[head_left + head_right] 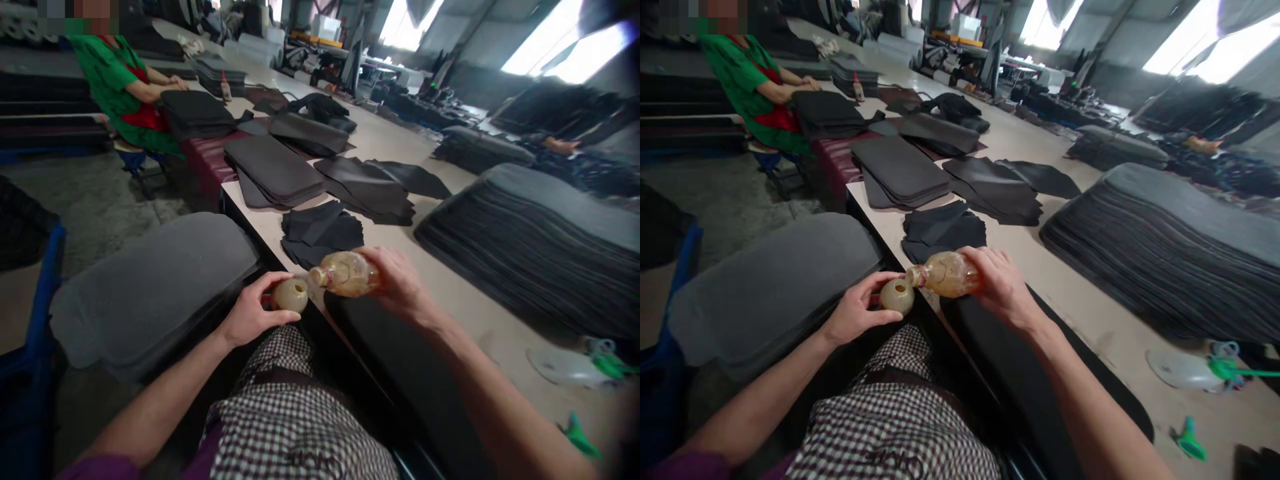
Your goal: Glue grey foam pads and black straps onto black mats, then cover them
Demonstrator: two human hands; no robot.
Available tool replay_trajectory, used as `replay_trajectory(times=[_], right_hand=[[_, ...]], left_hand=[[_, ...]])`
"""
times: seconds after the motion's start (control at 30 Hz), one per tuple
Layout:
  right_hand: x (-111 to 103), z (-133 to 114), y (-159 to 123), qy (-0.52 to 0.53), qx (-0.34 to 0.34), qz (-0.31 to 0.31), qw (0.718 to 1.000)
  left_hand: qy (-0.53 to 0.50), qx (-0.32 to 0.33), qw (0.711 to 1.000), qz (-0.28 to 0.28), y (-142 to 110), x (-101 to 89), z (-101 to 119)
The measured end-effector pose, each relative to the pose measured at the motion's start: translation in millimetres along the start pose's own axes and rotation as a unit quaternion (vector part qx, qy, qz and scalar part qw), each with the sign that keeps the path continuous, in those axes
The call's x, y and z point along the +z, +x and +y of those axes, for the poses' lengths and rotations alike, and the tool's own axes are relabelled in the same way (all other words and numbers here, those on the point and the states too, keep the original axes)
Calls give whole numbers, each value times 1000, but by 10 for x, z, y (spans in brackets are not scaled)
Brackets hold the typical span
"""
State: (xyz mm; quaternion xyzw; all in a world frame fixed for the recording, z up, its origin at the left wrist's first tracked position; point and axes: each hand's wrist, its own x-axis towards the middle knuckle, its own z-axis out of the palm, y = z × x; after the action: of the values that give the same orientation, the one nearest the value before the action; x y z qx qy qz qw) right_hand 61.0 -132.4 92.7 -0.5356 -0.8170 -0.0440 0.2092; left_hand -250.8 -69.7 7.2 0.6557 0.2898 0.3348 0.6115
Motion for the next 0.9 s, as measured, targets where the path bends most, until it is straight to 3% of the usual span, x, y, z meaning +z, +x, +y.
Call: replay_trajectory(times=[0.23, 0.9], right_hand=[[-5, -40, 88, -128, -51, 13, 990], [-119, -214, 180, -230, -71, 16, 970]], left_hand=[[11, 9, 1000, 1, -15, -57, -23], [-1, 11, 1000, 1, -52, -86, -196]])
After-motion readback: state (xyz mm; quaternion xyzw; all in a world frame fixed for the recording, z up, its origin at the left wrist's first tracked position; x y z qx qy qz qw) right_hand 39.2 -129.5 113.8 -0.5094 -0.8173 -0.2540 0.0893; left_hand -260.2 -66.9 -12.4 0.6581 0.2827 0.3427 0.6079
